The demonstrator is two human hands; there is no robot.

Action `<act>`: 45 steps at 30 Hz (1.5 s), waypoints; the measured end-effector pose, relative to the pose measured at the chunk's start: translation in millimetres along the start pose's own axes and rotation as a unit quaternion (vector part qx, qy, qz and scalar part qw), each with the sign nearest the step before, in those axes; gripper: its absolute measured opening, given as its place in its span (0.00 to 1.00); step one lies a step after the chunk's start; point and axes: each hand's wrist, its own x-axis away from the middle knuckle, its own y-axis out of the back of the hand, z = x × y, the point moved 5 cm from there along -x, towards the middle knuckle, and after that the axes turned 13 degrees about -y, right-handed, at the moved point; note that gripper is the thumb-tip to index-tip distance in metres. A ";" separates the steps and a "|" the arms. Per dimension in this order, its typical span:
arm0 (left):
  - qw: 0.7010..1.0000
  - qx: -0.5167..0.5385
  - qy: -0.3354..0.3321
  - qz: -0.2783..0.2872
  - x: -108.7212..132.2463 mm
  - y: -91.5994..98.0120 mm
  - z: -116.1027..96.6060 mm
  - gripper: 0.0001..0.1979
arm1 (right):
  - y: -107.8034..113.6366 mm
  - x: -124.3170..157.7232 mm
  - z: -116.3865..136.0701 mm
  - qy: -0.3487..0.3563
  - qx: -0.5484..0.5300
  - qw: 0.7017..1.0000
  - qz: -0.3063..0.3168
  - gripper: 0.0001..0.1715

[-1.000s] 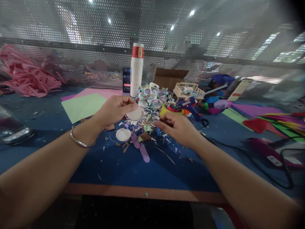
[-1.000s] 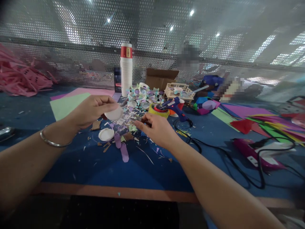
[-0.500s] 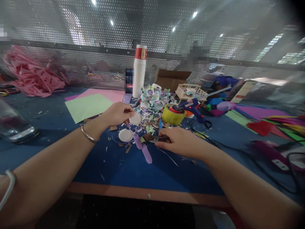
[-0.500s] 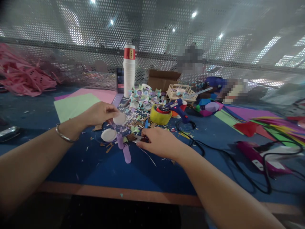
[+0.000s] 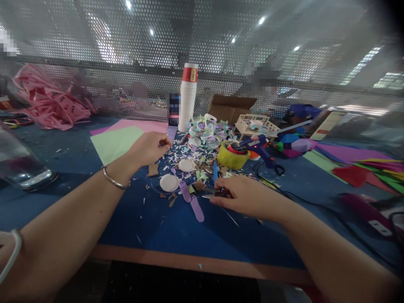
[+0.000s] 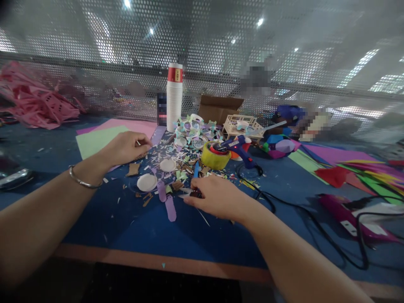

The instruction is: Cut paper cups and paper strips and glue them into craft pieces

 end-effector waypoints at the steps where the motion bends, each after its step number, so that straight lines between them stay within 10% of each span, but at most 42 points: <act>1: 0.999 -0.017 -0.007 0.036 0.9 -1.3 0.8 0.11 | 0.2 0.3 0.1 -0.005 0.008 1.000 -0.002 0.17; 5: 0.988 -0.042 -0.033 0.146 5.4 -6.7 1.2 0.10 | 0.2 1.8 -0.1 -0.019 0.035 0.999 -0.001 0.17; 15: 0.983 0.034 -0.161 0.081 4.1 -57.3 -74.6 0.16 | -4.2 2.6 -7.4 -0.012 0.076 0.997 -0.019 0.18; 24: 0.976 0.077 -0.154 0.135 10.3 -70.6 -85.5 0.08 | -4.8 5.1 -7.4 0.004 0.085 0.996 -0.033 0.16; 37: 0.943 0.327 0.050 0.039 -8.2 -53.2 -23.9 0.07 | -2.4 5.3 -5.1 0.015 0.074 0.997 -0.018 0.16; 45: 0.993 0.115 0.023 0.029 -12.7 -48.2 -21.9 0.09 | -3.0 4.3 -5.7 0.014 0.081 0.996 -0.013 0.17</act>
